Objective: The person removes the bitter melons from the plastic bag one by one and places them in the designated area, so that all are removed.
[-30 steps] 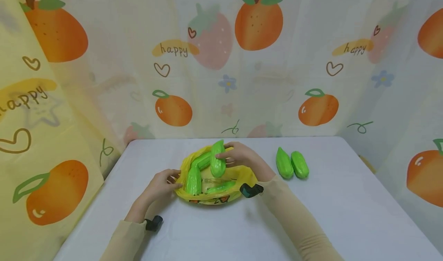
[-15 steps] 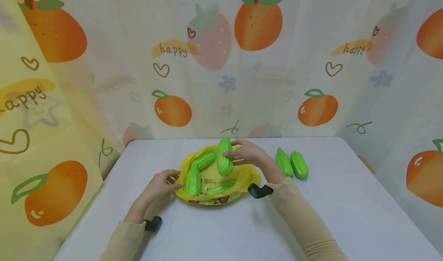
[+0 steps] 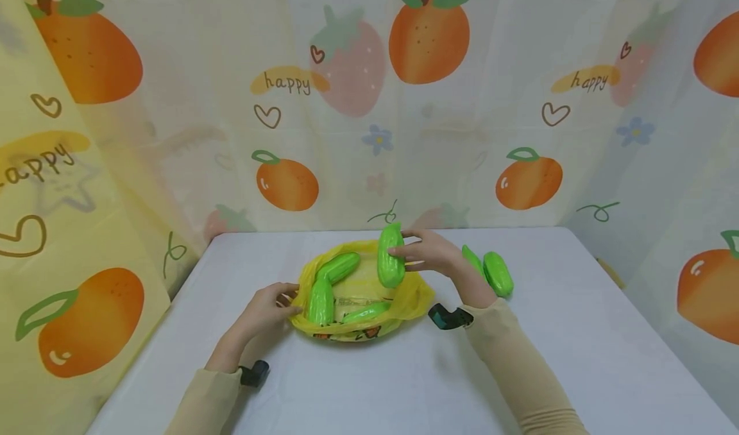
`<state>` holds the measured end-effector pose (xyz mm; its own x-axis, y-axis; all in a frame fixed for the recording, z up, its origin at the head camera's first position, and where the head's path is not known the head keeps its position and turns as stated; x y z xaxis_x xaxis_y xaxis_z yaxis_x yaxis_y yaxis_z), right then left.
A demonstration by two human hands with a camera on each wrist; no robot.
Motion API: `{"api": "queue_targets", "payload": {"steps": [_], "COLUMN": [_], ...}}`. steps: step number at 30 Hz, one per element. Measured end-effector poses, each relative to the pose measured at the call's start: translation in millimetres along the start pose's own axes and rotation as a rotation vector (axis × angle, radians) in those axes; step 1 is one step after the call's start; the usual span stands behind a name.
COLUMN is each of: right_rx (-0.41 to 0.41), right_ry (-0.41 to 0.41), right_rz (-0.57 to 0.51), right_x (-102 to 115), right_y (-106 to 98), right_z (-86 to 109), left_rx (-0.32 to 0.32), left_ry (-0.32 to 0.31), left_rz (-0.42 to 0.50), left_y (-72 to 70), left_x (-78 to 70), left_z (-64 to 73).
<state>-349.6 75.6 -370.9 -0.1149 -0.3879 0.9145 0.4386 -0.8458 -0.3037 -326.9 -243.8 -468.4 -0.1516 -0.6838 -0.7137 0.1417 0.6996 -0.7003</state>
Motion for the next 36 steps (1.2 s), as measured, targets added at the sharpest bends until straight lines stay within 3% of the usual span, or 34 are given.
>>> {"api": "queue_targets", "payload": {"steps": [11, 29, 36], "right_rx": [-0.006, -0.077, -0.076], "right_ry": [-0.053, 0.024, 0.002], "right_rz": [0.034, -0.023, -0.039], "right_x": [-3.2, -25.8, -32.4], "right_y": [-23.8, -59.9, -73.7], "right_z": [11.2, 25.5, 31.0], "left_rx": [-0.003, -0.003, -0.003], "left_ry": [0.007, 0.015, 0.016], "left_rz": [-0.015, -0.017, -0.017], "left_y": [0.0, -0.1, -0.1], "left_x": [-0.6, -0.9, -3.1], "left_z": [-0.5, 0.0, 1.5]}}
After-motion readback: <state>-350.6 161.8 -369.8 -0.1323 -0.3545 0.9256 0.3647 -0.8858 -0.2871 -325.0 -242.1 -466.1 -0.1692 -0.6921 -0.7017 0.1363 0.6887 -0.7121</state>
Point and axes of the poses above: each hand's wrist, its own z-axis away from the middle knuckle, its own y-axis out of the palm, x = y × z, the point moved 7 cm from there along -z, towards the middle knuckle, and after that the axes turned 4 degrees about z, right-handed, at the moved point
